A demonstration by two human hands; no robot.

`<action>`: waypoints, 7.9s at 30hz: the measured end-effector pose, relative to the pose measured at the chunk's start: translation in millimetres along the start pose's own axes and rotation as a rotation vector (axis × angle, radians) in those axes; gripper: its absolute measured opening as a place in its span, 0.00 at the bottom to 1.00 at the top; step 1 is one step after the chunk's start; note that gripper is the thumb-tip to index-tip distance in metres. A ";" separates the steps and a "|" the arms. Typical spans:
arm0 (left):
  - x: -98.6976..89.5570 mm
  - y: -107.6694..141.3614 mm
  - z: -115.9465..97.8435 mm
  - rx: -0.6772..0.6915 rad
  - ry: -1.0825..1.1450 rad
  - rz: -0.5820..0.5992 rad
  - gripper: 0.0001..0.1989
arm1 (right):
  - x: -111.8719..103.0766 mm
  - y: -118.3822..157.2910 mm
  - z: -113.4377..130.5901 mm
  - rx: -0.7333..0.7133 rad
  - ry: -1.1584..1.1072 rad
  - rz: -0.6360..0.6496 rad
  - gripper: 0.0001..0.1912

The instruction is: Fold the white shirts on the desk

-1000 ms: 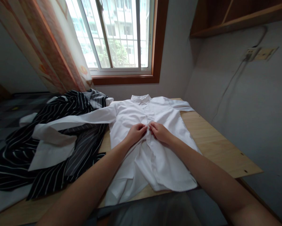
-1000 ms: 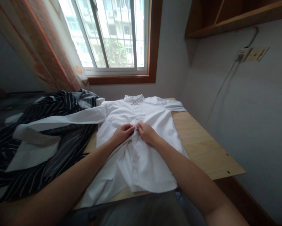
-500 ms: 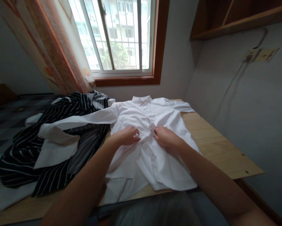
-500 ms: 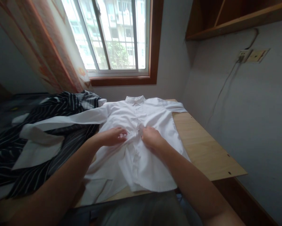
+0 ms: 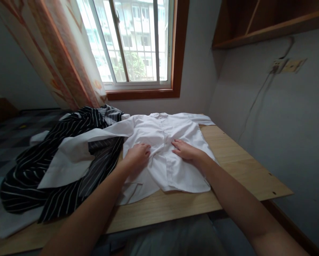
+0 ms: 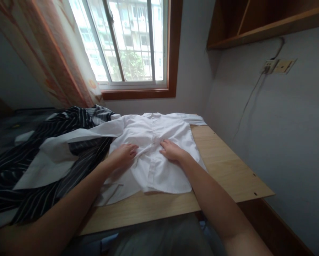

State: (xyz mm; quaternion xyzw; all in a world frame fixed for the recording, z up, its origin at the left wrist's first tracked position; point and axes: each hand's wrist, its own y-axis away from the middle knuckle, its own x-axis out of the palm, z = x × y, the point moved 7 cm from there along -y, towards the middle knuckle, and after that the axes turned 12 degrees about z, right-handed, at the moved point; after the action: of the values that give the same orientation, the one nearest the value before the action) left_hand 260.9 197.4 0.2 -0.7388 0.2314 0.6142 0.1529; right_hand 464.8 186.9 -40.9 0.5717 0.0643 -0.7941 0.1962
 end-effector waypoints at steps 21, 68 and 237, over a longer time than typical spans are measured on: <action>-13.1 15.9 -10.7 0.231 0.011 0.049 0.13 | -32.1 27.1 59.9 -0.031 -0.095 -0.237 0.13; 15.3 20.6 -60.7 0.160 1.312 0.259 0.17 | -20.9 46.0 60.8 -0.191 -0.694 0.436 0.06; 39.7 17.9 -54.3 -0.033 1.599 0.154 0.16 | -14.4 71.3 77.3 -0.106 -0.338 -0.300 0.23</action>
State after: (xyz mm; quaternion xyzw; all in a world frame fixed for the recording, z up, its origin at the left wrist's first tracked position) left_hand 302.3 148.4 -26.8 -0.9392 0.3120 -0.0885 -0.1128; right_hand 427.9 99.8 7.3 0.4035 0.1565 -0.8943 0.1139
